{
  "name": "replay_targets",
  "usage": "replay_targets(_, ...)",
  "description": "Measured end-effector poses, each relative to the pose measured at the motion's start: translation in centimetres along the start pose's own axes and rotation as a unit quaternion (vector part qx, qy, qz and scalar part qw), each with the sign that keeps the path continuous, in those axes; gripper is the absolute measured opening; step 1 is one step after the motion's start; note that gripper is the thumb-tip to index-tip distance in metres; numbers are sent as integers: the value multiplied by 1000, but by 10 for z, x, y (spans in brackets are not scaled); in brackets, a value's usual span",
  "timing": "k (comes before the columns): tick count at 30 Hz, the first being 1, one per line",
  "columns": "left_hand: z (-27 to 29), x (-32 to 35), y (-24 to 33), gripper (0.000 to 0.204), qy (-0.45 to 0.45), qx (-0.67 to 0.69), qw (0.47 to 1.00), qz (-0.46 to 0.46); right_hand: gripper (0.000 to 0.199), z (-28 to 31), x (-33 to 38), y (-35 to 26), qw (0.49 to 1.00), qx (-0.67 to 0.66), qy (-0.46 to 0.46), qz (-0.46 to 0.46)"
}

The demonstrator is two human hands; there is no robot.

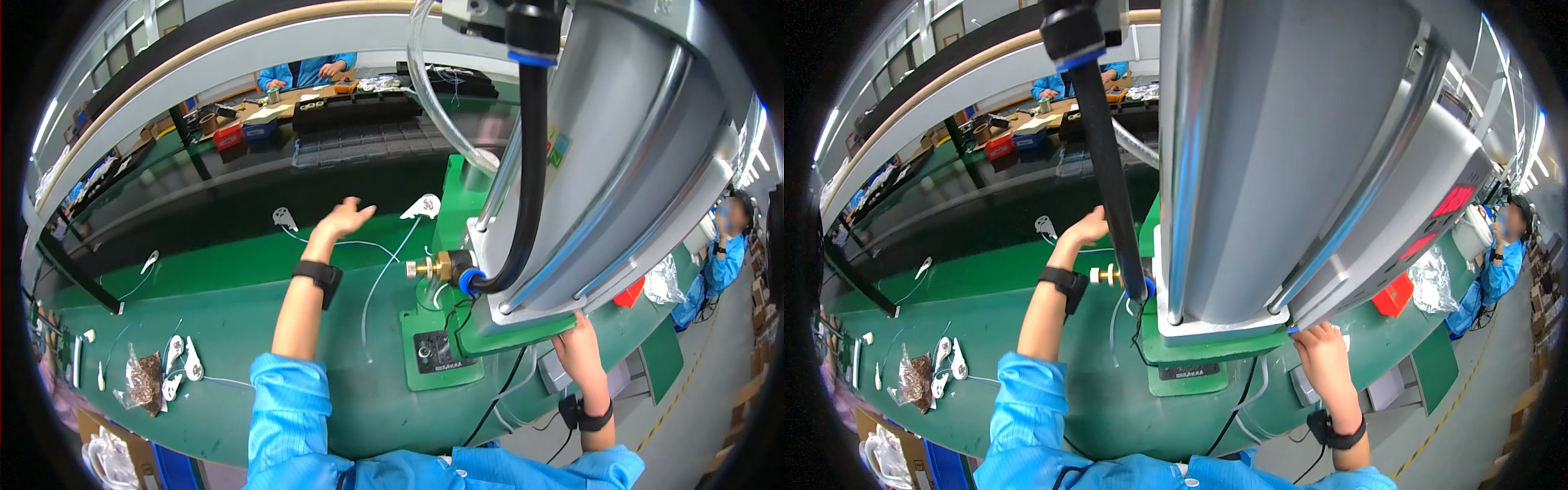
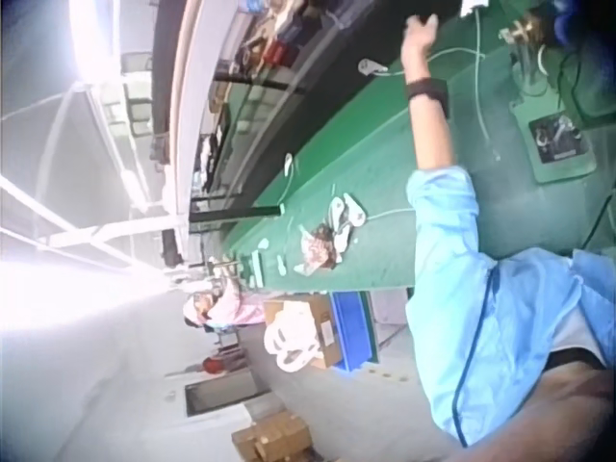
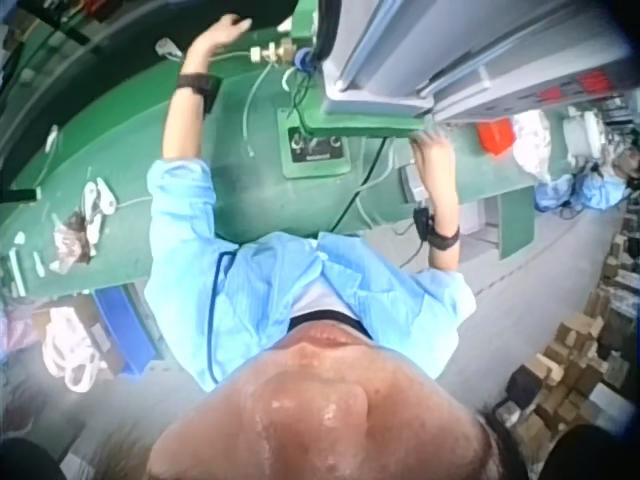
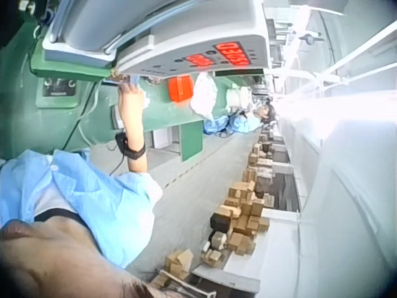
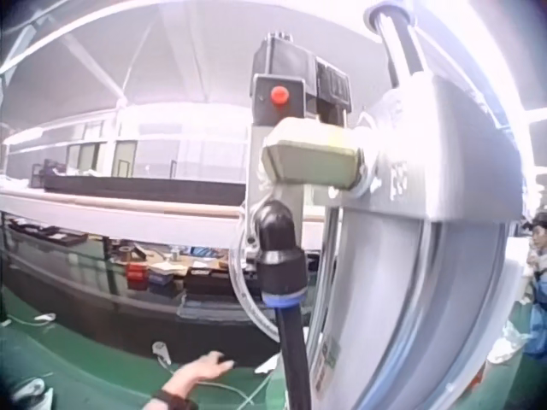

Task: The worker is using a pneumatic press machine to attach components to circular plastic parts and then sorting them into containers.

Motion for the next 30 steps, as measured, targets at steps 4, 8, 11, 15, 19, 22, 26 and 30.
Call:
replay_targets(4,33,17,-37,70,178,-115,938,274,9,11,57,47,993,39,2,-111)
replay_targets(8,33,15,-136,38,294,-115,916,246,7,11,57,58,991,61,-10,-120)
replay_targets(11,56,30,-135,22,249,-3,952,179,8,10,40,41,996,41,8,-81)
replay_targets(15,95,98,-61,30,296,60,949,-93,9,-7,21,19,1000,8,4,-23)
replay_targets(19,59,186,1,38,96,-47,939,-326,10,-17,17,5,1000,-25,7,-9)
replay_targets(22,18,239,-6,25,-139,-66,906,-394,10,-16,15,-1,1000,-30,8,2)
replay_targets(26,24,264,-13,36,-259,56,945,-190,10,-14,15,-3,999,-35,13,18)
replay_targets(30,29,234,-44,52,5,-51,994,-100,9,-14,20,-7,999,-30,0,9)
Point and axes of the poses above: each hand's wrist, its own x-axis away from the middle knuckle, its own z-axis out of the back of the hand, y = z × x, the point moved 6 cm from there along -x, towards the middle knuckle, and after that the axes turned 7 degrees about -z, right-handed, at the moved point
